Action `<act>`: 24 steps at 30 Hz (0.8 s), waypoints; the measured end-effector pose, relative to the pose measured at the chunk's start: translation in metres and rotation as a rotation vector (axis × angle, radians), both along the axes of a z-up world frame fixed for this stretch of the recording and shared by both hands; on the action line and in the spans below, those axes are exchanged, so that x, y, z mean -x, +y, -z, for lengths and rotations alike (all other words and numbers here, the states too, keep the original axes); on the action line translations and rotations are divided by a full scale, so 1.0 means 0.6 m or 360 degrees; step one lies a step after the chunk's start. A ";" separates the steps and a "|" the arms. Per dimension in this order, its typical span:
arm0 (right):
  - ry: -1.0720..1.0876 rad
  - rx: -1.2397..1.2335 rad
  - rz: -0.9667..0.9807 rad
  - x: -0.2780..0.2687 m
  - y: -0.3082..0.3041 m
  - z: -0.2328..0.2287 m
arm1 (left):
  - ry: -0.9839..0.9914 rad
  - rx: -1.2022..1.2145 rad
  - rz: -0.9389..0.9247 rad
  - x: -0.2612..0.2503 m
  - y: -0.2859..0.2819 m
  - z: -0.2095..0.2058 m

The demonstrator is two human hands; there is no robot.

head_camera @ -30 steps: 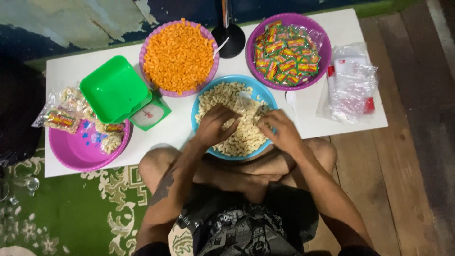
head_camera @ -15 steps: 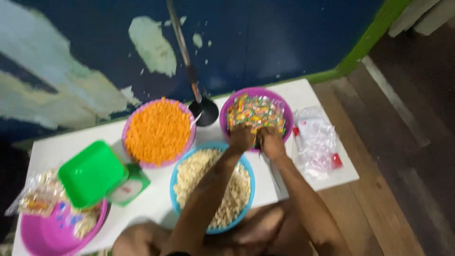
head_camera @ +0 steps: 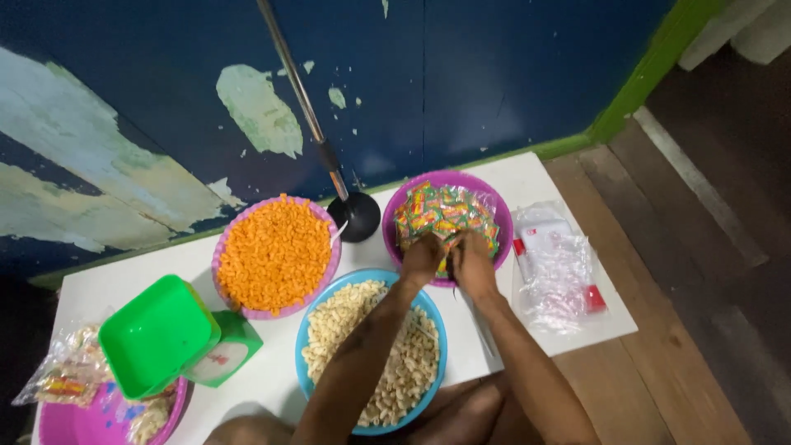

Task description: A person sitting on the floor scoops snacks from a bowl into small plastic bags using a spoon and a scale.

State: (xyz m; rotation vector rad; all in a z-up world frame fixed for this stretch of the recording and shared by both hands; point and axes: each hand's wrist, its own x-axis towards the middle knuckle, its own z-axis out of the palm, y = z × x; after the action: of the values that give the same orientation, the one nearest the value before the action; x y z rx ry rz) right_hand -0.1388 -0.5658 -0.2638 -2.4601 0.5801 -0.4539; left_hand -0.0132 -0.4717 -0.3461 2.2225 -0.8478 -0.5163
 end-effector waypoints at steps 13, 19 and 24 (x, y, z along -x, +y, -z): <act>-0.0708 -0.1249 -0.0108 0.132 0.134 -0.114 | 0.0562 0.0870 -0.0374 0.158 0.248 -0.213; -0.0874 -0.2036 -0.0202 0.173 0.236 -0.178 | 0.1229 0.1839 -0.0480 0.257 0.336 -0.273; -0.0867 -0.2124 -0.0296 0.183 0.276 -0.219 | 0.1223 0.1936 -0.0499 0.275 0.369 -0.287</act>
State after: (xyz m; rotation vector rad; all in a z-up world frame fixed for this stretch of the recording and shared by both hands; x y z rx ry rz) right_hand -0.2486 -0.4002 -0.1323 -1.0367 0.2468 -0.4210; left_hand -0.1782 -0.2502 -0.1741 0.8759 -0.2267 -0.4529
